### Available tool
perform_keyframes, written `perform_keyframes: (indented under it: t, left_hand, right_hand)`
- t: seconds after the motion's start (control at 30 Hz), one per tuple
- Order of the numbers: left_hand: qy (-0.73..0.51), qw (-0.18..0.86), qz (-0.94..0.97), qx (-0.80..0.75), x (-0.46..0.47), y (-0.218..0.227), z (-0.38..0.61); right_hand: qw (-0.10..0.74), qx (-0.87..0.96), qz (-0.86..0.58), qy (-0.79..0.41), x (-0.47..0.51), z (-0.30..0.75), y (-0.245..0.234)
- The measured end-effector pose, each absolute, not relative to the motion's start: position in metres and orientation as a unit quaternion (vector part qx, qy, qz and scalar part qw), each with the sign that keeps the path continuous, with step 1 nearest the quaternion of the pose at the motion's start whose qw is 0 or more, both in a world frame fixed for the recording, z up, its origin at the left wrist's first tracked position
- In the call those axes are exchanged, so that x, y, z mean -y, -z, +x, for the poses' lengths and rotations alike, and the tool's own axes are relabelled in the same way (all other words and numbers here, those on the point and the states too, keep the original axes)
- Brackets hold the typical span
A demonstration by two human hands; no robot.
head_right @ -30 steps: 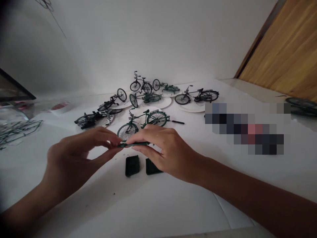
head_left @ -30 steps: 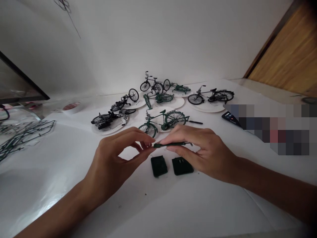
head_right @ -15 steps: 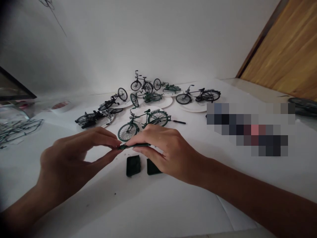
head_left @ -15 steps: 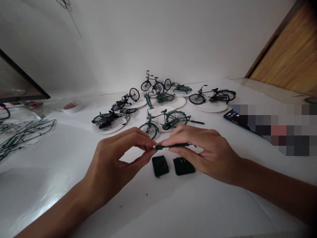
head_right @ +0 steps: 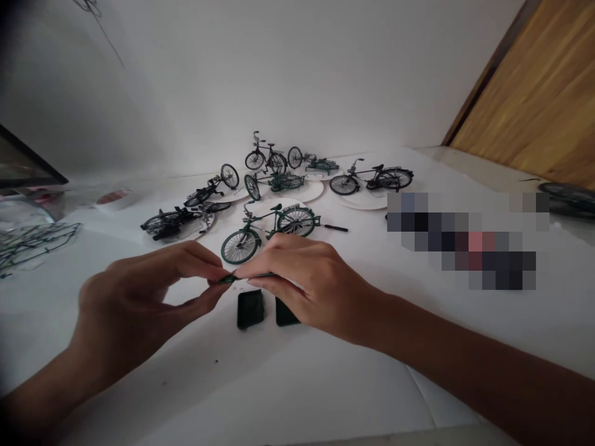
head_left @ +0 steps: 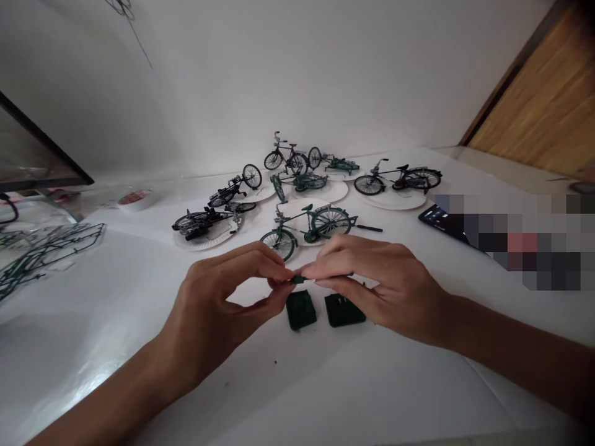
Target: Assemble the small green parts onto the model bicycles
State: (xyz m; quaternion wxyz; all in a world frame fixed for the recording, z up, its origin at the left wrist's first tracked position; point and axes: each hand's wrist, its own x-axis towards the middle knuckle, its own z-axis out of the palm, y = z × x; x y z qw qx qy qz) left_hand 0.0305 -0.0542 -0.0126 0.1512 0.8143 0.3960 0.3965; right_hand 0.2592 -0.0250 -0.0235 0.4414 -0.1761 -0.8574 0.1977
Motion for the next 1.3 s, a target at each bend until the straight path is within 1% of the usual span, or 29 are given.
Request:
perform_keyframes:
  t: [0.4,0.53,0.67,0.83,0.93,1.0,1.13,1.3]
  left_hand:
    - [-0.397,0.244,0.788,-0.403,0.051,0.014,0.032]
    - [-0.399,0.244,0.783,-0.411,0.048,0.012,0.034]
    - [-0.408,0.212,0.780,-0.425,0.044,0.012,0.032]
    - [-0.432,0.197,0.757,-0.449,0.040,0.017,0.027]
    - [-0.427,0.232,0.745,-0.457,0.038,0.020,0.028]
    - [-0.418,0.263,0.738,-0.460,0.037,0.020,0.029]
    - [-0.400,0.325,0.725,-0.457,0.033,0.019,0.030]
    - [-0.383,0.350,0.728,-0.448,0.032,0.018,0.033]
  right_hand:
    - [0.426,0.865,-0.182,-0.192,0.024,0.261,0.025]
    - [0.421,0.863,-0.206,-0.188,0.023,0.261,0.026]
    - [0.411,0.851,-0.266,-0.191,0.023,0.264,0.023]
    - [0.452,0.817,-0.285,-0.217,0.021,0.272,0.018]
    - [0.480,0.795,-0.279,-0.244,0.020,0.273,0.019]
    - [0.472,0.795,-0.287,-0.251,0.019,0.273,0.021]
    - [0.439,0.820,-0.290,-0.227,0.017,0.269,0.024]
    - [0.438,0.804,-0.322,-0.241,0.016,0.267,0.023]
